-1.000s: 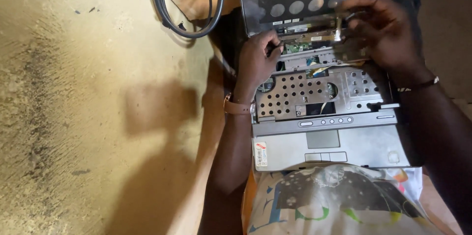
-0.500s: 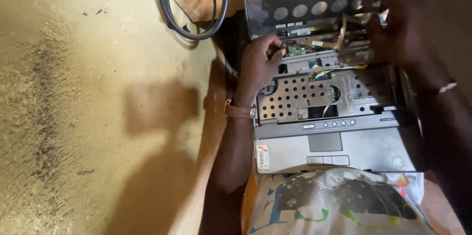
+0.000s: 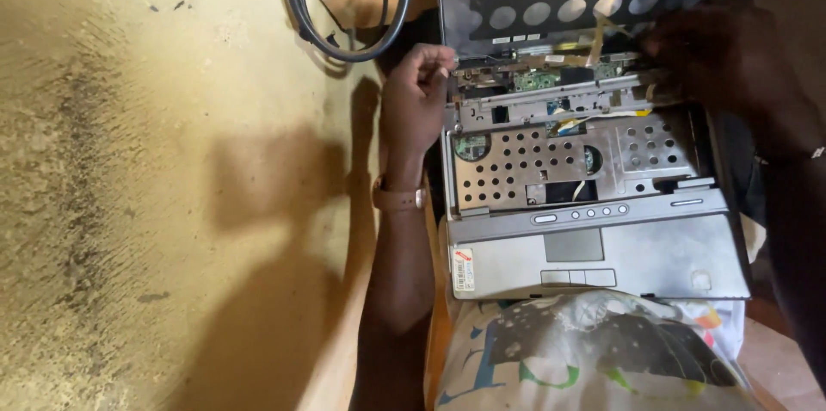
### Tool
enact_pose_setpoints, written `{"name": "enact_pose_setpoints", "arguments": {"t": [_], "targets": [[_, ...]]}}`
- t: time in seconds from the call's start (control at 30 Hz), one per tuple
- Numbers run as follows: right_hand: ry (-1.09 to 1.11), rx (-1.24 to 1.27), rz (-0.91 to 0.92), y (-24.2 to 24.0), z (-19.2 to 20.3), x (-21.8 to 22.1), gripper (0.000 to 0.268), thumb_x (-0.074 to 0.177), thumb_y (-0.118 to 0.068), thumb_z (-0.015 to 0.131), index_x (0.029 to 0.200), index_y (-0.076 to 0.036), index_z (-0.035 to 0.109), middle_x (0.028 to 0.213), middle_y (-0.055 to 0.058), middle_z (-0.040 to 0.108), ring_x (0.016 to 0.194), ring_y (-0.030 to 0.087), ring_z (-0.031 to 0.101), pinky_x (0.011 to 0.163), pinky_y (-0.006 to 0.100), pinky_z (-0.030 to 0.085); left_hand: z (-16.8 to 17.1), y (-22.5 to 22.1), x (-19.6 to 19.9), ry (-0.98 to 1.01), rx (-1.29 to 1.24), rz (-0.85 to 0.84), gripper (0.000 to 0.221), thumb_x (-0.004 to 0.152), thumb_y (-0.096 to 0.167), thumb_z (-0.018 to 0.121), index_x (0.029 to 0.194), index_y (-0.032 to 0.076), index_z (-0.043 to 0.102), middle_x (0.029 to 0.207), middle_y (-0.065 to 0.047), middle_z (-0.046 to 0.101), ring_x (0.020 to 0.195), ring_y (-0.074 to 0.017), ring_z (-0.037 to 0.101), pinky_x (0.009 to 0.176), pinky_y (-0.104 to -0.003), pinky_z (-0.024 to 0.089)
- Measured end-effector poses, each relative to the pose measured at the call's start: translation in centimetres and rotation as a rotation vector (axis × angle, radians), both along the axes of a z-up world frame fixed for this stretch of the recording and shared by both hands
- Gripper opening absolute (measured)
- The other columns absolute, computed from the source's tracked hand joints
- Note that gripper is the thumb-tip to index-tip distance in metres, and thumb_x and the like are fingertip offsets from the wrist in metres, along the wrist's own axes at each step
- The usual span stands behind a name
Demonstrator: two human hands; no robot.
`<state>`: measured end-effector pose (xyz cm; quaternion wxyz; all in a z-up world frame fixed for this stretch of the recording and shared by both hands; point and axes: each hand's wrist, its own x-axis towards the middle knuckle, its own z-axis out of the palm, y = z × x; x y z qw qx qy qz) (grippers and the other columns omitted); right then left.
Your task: Disassembling a laptop by removing the keyboard bezel and disconnecting internal ribbon cables to access the motherboard.
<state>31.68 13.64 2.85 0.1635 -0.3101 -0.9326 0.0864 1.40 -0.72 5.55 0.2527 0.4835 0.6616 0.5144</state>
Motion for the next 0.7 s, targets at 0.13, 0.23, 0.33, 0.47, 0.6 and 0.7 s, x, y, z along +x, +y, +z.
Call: {"name": "enact_pose_setpoints", "arguments": {"t": [0.13,0.23,0.33,0.47,0.6,0.7], "targets": [[-0.399,0.246,-0.183,0.3,-0.3,-0.6,0.019,0.084,-0.036,0.06,0.097,-0.025,0.067,0.089,-0.004,0.067,0.073,0.017,0.066,0.061,0.028,0.049,-2.5,0.5,0.2,-0.025,0.098,-0.052,0.015,0.081,0.003,0.048,0.092,0.007,0.057,0.09,-0.007,0.063,0.079,-0.016,0.06,0.066,-0.024,0.051],[-0.052,-0.202,-0.182,-0.4,0.9,-0.7,0.024,0.087,-0.017,0.063,0.107,-0.003,0.064,0.096,0.014,0.065,0.084,0.028,0.062,0.065,0.038,0.045,-1.6,0.4,0.7,-0.049,0.061,-0.038,0.015,0.081,0.002,0.047,0.091,0.005,0.057,0.093,-0.009,0.064,0.085,-0.0181,0.063,0.072,-0.027,0.053],[0.059,-0.395,-0.212,-0.7,1.9,-1.4,0.018,0.083,-0.011,0.064,0.101,-0.008,0.065,0.099,0.003,0.064,0.086,0.013,0.058,0.067,0.026,0.042,-1.6,0.5,0.7,-0.034,0.066,-0.053,0.016,0.081,0.0,0.047,0.094,0.005,0.056,0.094,-0.01,0.064,0.086,-0.0181,0.064,0.071,-0.027,0.053],[0.375,-0.826,-0.322,-2.8,5.0,-2.6,0.018,0.089,-0.009,0.058,0.106,-0.003,0.056,0.091,0.007,0.059,0.076,0.014,0.056,0.057,0.024,0.044,-1.5,0.5,0.6,0.001,0.059,-0.04,0.016,0.08,0.001,0.048,0.093,0.006,0.057,0.092,-0.009,0.064,0.083,-0.0167,0.062,0.067,-0.026,0.052],[0.529,-0.863,-0.266,-2.8,4.6,-2.2,0.027,0.086,-0.002,0.059,0.112,-0.001,0.053,0.101,0.009,0.058,0.094,0.013,0.056,0.077,0.022,0.047,-1.2,0.5,0.7,0.039,0.114,-0.051,0.013,0.082,0.003,0.048,0.092,0.006,0.056,0.09,-0.008,0.064,0.08,-0.0155,0.063,0.064,-0.024,0.053],[0.639,-0.899,-0.283,-1.7,2.2,-1.3,0.027,0.086,-0.001,0.059,0.111,-0.005,0.051,0.104,0.005,0.057,0.095,0.009,0.056,0.083,0.018,0.047,-0.9,0.4,0.9,0.034,0.131,-0.057,0.012,0.083,0.006,0.048,0.092,0.007,0.056,0.088,-0.006,0.063,0.077,-0.0136,0.061,0.062,-0.023,0.051]]}}
